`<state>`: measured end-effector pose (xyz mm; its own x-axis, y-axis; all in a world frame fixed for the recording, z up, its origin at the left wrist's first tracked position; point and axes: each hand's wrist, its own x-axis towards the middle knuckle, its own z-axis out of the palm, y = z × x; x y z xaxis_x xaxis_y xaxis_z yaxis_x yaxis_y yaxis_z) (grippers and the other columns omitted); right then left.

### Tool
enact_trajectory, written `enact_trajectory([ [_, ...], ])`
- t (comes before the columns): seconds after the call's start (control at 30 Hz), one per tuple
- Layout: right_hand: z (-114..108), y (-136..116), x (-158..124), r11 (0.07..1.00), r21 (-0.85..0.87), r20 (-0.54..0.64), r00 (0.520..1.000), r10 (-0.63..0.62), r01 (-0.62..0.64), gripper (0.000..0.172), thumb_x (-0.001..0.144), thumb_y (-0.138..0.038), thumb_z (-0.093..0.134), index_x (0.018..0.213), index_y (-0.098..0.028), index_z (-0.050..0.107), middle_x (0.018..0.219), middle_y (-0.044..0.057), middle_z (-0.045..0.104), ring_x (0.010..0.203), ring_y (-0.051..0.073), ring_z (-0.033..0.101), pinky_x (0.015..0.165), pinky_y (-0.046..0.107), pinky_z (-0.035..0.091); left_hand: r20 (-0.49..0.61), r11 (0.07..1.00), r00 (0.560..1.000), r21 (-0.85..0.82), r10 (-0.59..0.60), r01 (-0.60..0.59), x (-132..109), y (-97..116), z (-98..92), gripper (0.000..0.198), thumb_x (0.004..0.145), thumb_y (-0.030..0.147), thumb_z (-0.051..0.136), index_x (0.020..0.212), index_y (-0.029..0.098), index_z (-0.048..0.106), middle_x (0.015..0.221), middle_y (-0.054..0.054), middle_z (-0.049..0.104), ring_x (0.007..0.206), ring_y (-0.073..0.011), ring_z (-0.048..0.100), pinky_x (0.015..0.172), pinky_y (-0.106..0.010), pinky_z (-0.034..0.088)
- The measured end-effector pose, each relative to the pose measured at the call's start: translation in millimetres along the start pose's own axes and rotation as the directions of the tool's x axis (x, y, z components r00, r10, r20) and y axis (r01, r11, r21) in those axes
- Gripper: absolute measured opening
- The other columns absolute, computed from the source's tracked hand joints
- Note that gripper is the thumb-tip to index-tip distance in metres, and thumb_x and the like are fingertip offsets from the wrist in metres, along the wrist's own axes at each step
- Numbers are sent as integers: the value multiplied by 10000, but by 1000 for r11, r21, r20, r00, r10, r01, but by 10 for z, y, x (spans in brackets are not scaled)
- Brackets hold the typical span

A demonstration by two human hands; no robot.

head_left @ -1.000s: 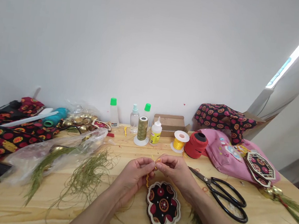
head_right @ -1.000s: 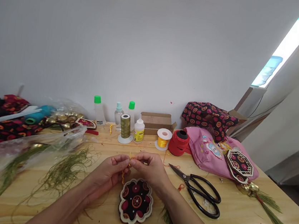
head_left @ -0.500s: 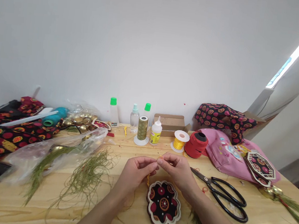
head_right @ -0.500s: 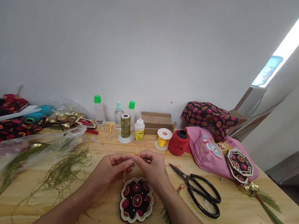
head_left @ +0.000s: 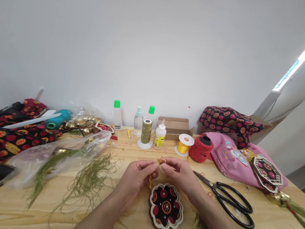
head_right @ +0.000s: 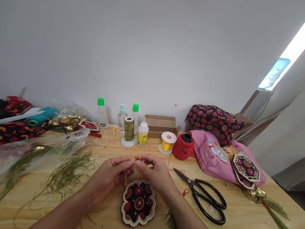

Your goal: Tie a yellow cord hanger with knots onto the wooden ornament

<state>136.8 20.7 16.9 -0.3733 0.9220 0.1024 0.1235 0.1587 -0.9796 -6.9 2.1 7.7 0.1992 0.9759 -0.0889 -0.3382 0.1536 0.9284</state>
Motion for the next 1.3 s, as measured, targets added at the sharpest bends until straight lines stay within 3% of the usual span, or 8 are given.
enact_trajectory([
  [0.1,8,5,4,989,-124,116,991,-70,85,226,694,-346,549,777,-162,650,709,13,623,656,132,522,581,233,396,5,998,1000,-60,-6,6,-1,18,2,142,670,242,581,630,113,624,574,-3,521,578,-95,453,596,-218,353],
  [0.27,-33,33,10,920,-356,-9,984,-179,164,189,742,-282,501,686,-173,645,637,16,620,587,124,513,537,232,384,-57,1000,998,-17,23,-24,6,5,-10,139,645,254,601,619,119,624,544,12,492,560,-91,435,574,-210,345],
  [0.5,-103,-14,-24,484,-785,120,862,-493,386,162,774,-229,473,703,-177,610,647,26,591,623,121,469,584,244,331,-128,986,990,165,61,-40,0,37,17,173,634,272,596,534,130,590,508,26,470,516,-85,395,528,-207,322],
  [0.6,-108,-60,-35,316,-852,201,819,-537,417,207,790,-238,453,667,-172,606,598,29,561,589,121,423,545,245,301,-151,973,987,228,59,-24,-2,56,46,183,618,264,604,495,133,571,475,39,454,489,-79,377,498,-202,307],
  [0.77,-113,-91,-51,142,-883,307,781,-544,447,205,778,-200,467,612,-177,586,616,21,518,588,118,374,527,247,263,-184,978,982,206,41,-3,25,21,53,191,608,264,617,485,131,558,456,42,446,468,-75,379,485,-201,309],
  [1.03,-62,-115,-97,96,-894,321,775,-545,438,202,777,-175,455,603,-179,558,791,29,528,669,127,404,567,253,292,-113,994,993,-101,-44,32,38,-38,60,133,595,256,644,564,129,622,500,30,487,512,-70,414,551,-193,354],
  [1.17,-44,-133,-98,164,-867,297,753,-587,470,185,795,-177,427,681,-186,572,905,41,540,762,141,441,640,261,339,-92,999,996,-40,-13,9,22,-36,65,136,604,263,634,579,130,630,517,25,500,512,-76,407,531,-198,333],
  [1.3,-75,-114,-59,307,-805,258,765,-590,508,168,797,-166,420,742,-189,577,897,43,567,799,146,472,666,269,368,-35,986,999,167,4,2,0,-7,73,167,619,283,613,587,121,635,506,26,495,501,-79,388,496,-200,289],
])
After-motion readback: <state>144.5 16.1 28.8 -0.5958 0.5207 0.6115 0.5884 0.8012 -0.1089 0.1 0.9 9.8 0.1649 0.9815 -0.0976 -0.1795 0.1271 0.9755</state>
